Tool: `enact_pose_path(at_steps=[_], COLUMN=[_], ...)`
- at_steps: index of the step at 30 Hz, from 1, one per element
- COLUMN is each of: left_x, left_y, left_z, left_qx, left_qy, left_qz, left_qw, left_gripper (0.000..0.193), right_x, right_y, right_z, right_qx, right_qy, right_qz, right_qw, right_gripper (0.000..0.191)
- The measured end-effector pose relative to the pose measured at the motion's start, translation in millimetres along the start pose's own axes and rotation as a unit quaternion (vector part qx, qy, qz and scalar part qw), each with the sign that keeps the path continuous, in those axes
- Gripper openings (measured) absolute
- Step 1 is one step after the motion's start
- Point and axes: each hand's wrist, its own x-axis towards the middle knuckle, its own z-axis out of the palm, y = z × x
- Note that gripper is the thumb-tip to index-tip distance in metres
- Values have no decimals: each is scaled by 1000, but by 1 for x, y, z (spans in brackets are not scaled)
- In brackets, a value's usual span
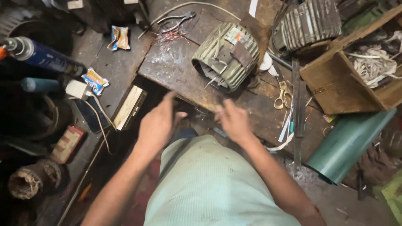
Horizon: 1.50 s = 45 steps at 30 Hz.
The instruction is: The person sits under a workbench and uses a metal file to smooth a metal strip. Then the person stands and uses a screwdriver to adjust the copper windings inside a motor stator on the workbench.
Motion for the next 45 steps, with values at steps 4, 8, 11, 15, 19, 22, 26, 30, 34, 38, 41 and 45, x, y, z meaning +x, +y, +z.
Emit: enact_pose_path(at_steps=[4, 8, 11, 15, 19, 22, 26, 30, 34, 38, 41, 45], left_x=[15, 58, 106, 144, 131, 109, 70, 54, 45, 44, 47, 48], left_y=[0, -1, -4, -15, -37, -48, -52, -57, -69, -79, -81, -83], left_z=[-14, -6, 12, 37, 40, 34, 28, 26, 18, 15, 16, 16], left_qx=[-4, -12, -55, -135, -14, -42, -88, -78, -66, -76, -80, -42], left_qy=[86, 108, 66, -56, -53, -76, -77, -78, -58, -60, -59, -38], left_qz=[5, 96, 123, 37, 104, 156, 188, 134, 160, 161, 172, 206], left_qw=[996, 989, 989, 989, 993, 984, 975, 985, 983, 982, 980, 977], left_gripper=[30, 30, 36, 17, 18, 24, 31, 17, 12, 13, 16, 24], right_x=[3, 17, 33, 55, 76, 90, 65, 48, 42, 39, 41, 45], right_y=[1, -4, -10, -20, -25, -29, -44, -54, -57, -60, -61, -62], right_z=[-7, -8, -7, -8, -18, -25, -7, 22, 38, 47, 50, 49], right_qx=[59, 82, 103, 319, 425, 389, -129, -231, -304, -247, -277, -235], right_qy=[88, -11, -74, -65, 98, 111, 165, 56, 60, -7, 63, 37], right_qz=[5, -41, -34, 52, -56, -43, -24, -105, -28, -88, -84, -97], right_qw=[994, 996, 991, 944, 898, 913, 978, 966, 950, 965, 955, 966], right_gripper=[25, 28, 35, 55, 59, 47, 23, 16, 19, 15, 18, 11])
